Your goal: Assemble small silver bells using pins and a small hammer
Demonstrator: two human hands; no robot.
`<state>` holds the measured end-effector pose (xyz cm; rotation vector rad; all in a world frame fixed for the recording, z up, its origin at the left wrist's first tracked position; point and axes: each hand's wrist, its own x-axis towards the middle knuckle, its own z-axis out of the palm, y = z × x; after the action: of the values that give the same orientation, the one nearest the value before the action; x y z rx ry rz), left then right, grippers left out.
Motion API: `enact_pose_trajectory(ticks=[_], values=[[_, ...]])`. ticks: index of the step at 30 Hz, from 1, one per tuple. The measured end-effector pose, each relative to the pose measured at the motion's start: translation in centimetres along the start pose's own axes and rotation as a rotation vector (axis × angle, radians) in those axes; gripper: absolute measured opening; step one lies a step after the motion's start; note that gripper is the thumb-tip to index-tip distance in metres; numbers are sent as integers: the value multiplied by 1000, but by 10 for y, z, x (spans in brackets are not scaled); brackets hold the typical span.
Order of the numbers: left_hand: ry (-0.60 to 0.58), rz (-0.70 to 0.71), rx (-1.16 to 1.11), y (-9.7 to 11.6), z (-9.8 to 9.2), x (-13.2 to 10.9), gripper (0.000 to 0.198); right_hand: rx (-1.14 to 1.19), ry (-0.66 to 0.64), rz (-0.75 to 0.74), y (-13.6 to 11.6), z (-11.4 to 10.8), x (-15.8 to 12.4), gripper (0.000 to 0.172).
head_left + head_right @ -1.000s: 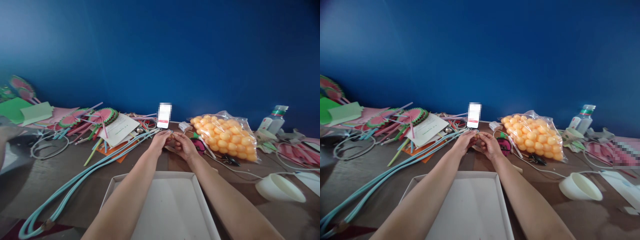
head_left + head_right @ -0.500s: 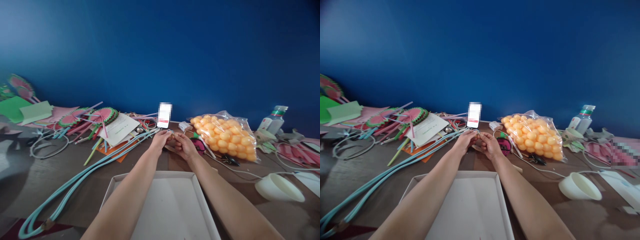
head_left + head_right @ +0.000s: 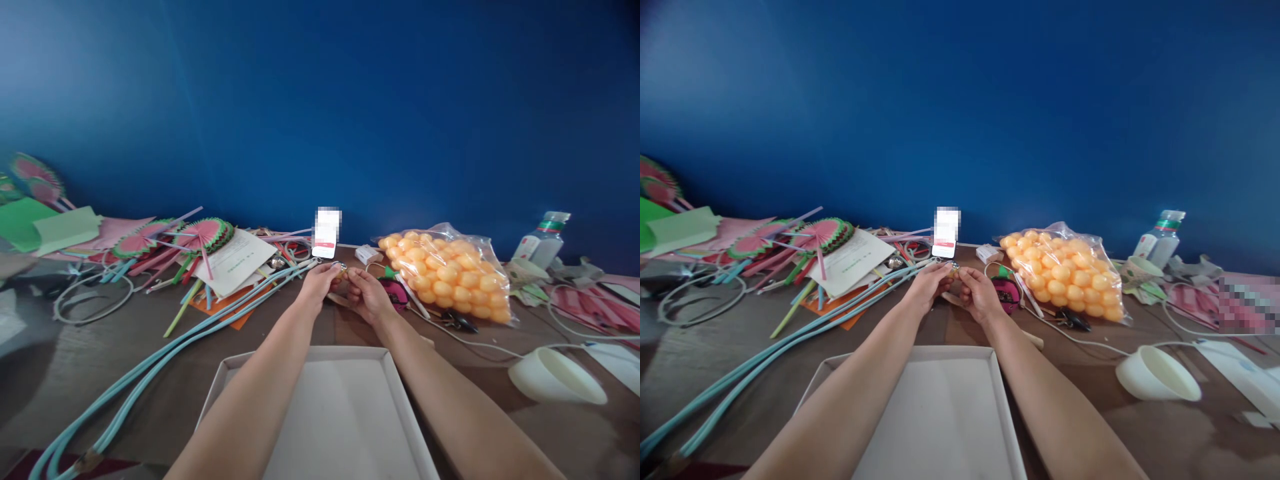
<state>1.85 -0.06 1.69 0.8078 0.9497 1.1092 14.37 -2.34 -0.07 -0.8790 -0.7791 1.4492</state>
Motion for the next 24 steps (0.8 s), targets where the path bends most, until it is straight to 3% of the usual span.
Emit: enact_pose_trajectory(ticks=[24], values=[[-42,35,5,-1,0,0,26,-8,-74,-26,4,-7,4,26]])
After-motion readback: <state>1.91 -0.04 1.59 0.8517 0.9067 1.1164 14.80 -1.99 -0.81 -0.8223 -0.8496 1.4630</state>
